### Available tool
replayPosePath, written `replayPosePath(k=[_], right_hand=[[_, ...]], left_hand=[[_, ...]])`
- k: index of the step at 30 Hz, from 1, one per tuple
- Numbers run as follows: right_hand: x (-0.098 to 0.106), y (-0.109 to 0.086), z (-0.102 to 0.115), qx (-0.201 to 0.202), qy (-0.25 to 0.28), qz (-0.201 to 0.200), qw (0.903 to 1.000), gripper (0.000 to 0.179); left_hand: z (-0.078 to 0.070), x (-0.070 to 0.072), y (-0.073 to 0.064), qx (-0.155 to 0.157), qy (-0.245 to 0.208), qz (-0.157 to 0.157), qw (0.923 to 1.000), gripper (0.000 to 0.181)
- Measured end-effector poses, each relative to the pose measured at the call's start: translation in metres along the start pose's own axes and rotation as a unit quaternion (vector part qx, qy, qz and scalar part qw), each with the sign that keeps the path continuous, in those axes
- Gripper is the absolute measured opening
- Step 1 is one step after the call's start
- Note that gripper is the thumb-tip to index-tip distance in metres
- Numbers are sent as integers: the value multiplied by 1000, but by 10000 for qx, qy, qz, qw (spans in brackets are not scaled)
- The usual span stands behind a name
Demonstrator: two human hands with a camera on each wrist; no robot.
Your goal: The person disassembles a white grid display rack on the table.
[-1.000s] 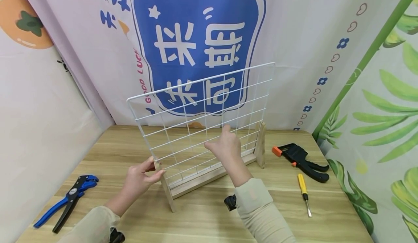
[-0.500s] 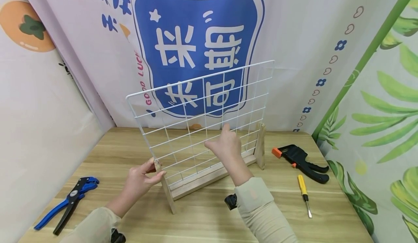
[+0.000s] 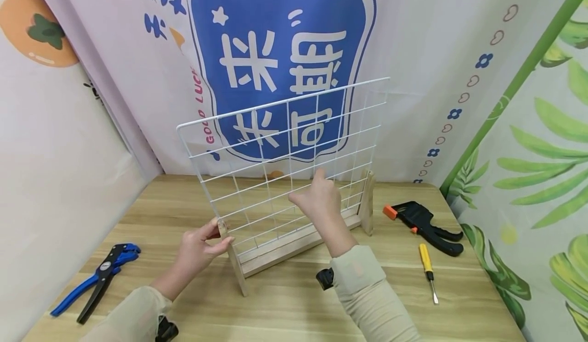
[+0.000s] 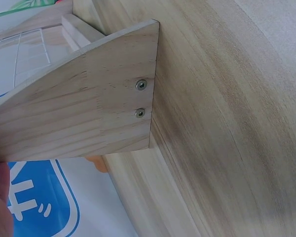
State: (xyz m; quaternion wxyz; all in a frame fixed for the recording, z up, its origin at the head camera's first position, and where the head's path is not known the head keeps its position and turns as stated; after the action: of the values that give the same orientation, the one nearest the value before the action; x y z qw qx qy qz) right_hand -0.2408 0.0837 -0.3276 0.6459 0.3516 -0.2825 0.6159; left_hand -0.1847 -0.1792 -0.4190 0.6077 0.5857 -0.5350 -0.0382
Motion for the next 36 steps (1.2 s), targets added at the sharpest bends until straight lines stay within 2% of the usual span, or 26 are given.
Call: replayPosePath(k=[14, 22, 36], right_hand=[[6, 2, 3, 5, -86, -57, 9999, 68], [8, 2, 4, 38, -32, -66, 10000, 68], [13, 1, 8, 168, 18, -193, 9997, 58]], left_hand=[[2, -1, 0, 8, -187, 45, 9998, 54], [1, -1, -1, 39, -102, 32, 9999, 55], [1, 0, 0, -74, 25, -35, 10000, 49]])
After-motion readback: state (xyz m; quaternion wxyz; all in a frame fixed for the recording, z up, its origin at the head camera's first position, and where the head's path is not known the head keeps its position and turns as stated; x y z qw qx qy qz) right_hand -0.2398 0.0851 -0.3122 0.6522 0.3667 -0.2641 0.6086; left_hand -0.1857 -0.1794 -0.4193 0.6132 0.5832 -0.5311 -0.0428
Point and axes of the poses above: each hand's wrist, its own y-axis towards the middle knuckle, its own x-axis out of the back of the hand, z = x × y, the point moved 1 cm from there along y, towards the middle knuckle, and after that the axes turned 8 degrees about z, right-handed, at the moved point
